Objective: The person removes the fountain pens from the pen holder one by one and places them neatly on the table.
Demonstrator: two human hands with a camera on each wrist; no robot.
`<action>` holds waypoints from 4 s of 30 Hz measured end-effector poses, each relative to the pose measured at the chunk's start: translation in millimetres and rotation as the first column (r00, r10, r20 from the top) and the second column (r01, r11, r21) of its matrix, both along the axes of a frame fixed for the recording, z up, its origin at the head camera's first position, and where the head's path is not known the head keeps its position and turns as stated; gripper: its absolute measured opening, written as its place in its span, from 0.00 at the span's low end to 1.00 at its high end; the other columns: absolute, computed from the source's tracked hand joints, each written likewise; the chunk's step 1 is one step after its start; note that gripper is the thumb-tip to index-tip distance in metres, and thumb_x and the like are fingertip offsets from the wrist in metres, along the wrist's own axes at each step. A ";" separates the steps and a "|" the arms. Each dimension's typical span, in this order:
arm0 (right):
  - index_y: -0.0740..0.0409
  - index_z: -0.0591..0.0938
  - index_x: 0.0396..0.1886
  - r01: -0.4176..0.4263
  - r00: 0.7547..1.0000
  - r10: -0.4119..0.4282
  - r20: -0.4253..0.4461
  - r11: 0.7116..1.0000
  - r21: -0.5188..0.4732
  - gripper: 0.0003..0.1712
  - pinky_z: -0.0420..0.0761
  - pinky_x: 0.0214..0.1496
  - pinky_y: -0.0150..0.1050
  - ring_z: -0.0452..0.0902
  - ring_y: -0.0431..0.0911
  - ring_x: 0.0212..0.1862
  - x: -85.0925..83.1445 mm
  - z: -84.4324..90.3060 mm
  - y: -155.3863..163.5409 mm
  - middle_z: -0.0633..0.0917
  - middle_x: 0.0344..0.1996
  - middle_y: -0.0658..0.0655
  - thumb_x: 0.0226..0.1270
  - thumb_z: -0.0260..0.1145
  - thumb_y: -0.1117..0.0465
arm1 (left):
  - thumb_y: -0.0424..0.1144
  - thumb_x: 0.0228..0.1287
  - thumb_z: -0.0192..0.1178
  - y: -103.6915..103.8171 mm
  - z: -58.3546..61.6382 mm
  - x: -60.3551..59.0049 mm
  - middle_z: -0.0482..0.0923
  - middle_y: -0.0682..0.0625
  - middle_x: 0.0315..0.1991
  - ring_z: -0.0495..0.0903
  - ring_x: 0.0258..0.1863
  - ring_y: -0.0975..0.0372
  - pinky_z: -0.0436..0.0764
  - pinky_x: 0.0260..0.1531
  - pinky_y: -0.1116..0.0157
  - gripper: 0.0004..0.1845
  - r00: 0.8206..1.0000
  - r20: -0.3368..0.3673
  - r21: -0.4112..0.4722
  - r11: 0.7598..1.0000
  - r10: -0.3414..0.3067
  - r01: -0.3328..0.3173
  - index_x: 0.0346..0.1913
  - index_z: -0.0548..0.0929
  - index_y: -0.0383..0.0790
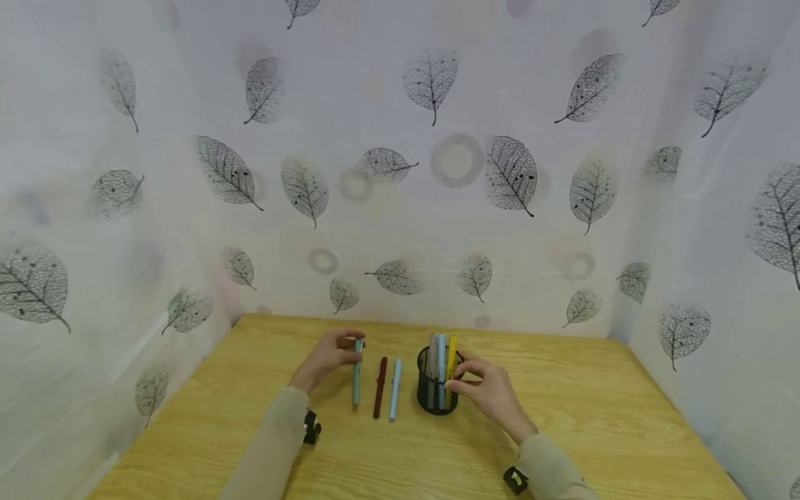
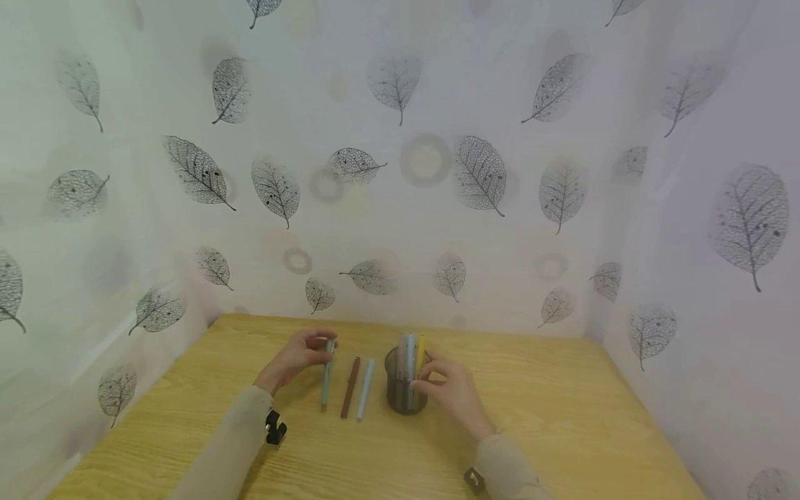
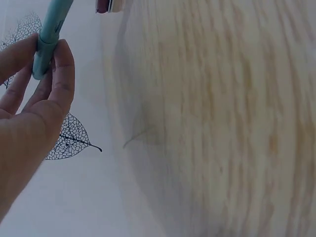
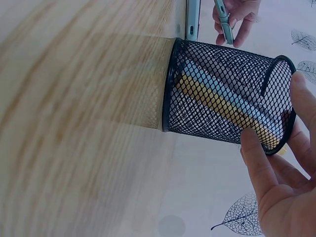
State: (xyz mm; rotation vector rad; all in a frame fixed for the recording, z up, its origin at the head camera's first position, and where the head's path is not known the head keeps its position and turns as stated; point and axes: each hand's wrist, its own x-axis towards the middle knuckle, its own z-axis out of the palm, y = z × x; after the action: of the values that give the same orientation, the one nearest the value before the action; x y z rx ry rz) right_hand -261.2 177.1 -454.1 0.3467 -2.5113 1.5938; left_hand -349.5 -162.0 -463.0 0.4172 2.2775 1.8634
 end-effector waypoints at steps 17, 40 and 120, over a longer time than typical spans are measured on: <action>0.53 0.83 0.27 0.003 1.000 -0.003 0.002 1.000 -0.003 0.08 0.86 0.46 0.34 0.75 0.59 0.63 0.5 0.2 -1.0 0.74 0.67 0.60 0.54 0.76 0.61 | 0.25 0.61 0.62 2.4 -7.1 2.5 0.74 0.29 0.58 0.82 0.49 0.50 0.85 0.46 0.55 0.29 0.998 0.017 -0.130 0.990 -0.053 0.055 0.65 0.70 0.29; 0.49 0.83 0.26 0.010 1.000 -0.008 -0.029 0.999 0.046 0.08 0.86 0.44 0.34 0.75 0.60 0.63 -0.9 -0.5 0.4 0.74 0.67 0.61 0.53 0.77 0.57 | 0.22 0.57 0.65 17.7 -5.1 0.6 0.79 0.34 0.46 0.84 0.34 0.56 0.87 0.37 0.57 0.28 0.995 0.099 -0.248 0.969 0.024 0.002 0.62 0.73 0.26; 0.49 0.83 0.26 0.021 0.999 -0.019 -0.032 0.999 0.050 0.08 0.86 0.44 0.34 0.76 0.58 0.63 -0.9 -1.3 0.4 0.74 0.67 0.61 0.54 0.77 0.58 | 0.33 0.64 0.63 23.3 -5.3 1.9 0.83 0.40 0.35 0.80 0.24 0.58 0.84 0.26 0.62 0.22 0.977 0.123 -0.285 0.949 0.174 -0.133 0.60 0.75 0.31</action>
State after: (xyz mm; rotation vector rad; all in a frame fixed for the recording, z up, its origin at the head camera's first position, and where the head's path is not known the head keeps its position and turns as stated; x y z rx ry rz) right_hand -262.1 177.4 -455.3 0.3487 -2.5269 1.5088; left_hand -347.6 -138.7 -468.3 0.0597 2.4775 1.5454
